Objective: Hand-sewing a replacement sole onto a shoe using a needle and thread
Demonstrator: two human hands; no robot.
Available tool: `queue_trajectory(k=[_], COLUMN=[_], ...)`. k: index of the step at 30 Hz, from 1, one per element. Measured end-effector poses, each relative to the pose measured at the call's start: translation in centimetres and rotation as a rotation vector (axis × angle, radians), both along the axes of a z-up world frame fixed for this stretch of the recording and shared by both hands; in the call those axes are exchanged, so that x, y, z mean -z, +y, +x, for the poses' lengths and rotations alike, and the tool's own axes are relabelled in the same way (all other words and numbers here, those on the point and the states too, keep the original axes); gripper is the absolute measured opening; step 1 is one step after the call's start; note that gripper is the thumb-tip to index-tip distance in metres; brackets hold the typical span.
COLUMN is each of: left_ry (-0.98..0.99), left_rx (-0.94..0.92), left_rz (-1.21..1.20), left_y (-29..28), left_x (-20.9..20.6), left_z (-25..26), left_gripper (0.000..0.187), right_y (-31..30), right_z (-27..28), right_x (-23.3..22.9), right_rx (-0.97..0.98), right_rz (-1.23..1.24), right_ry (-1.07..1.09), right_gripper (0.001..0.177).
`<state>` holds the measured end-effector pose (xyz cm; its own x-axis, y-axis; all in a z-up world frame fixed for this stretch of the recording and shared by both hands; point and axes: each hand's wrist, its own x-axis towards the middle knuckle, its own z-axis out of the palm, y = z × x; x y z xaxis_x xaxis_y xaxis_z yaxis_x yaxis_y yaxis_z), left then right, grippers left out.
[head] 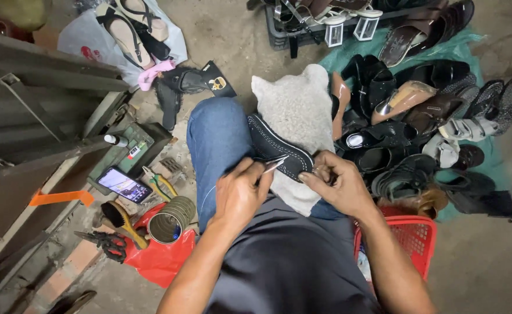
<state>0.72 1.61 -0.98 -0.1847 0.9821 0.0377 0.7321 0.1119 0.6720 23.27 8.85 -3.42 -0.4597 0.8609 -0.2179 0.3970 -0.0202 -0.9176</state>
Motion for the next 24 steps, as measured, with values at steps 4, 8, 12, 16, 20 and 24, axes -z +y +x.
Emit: queue_trajectory(k=[4, 8, 12, 16, 20, 24], left_ry=[0.144, 0.042, -0.508, -0.787, -0.956, -1.128], left_rx=[-0.033, 0.021, 0.077, 0.286, -0.216, -0.915], left_rz=[0.116, 0.122, 0.058, -0.041, -0.030, 0.077], left_y=[1.1, 1.5, 1.4, -2.0, -12.5, -18.5], left_x=[0.9, 1.3, 2.1, -2.9, 0.9, -1.4], left_z=[1.0, 1.1, 0.9, -4.3, -14.2, -21.2], left_gripper=[0.018, 0.008, 0.006, 0.010, 0.010, 0.032], right_y=[-0.1, -0.2, -0.2, 0.1, 0.1, 0.2], right_z=[0.3, 0.2, 0.0, -0.4, -0.8, -0.9], right_x=[0.4, 0.2, -0.2, -1.2, -2.8, -2.7], right_rx=[0.009, 0.013, 0.023, 0.016, -0.046, -0.055], right_rz=[0.003, 0.012, 0.004, 0.009, -0.002, 0.012], right_ry=[0.018, 0.029, 0.041, 0.054, -0.028, -0.012], right_gripper=[0.023, 0.024, 0.024, 0.024, 0.032, 0.034])
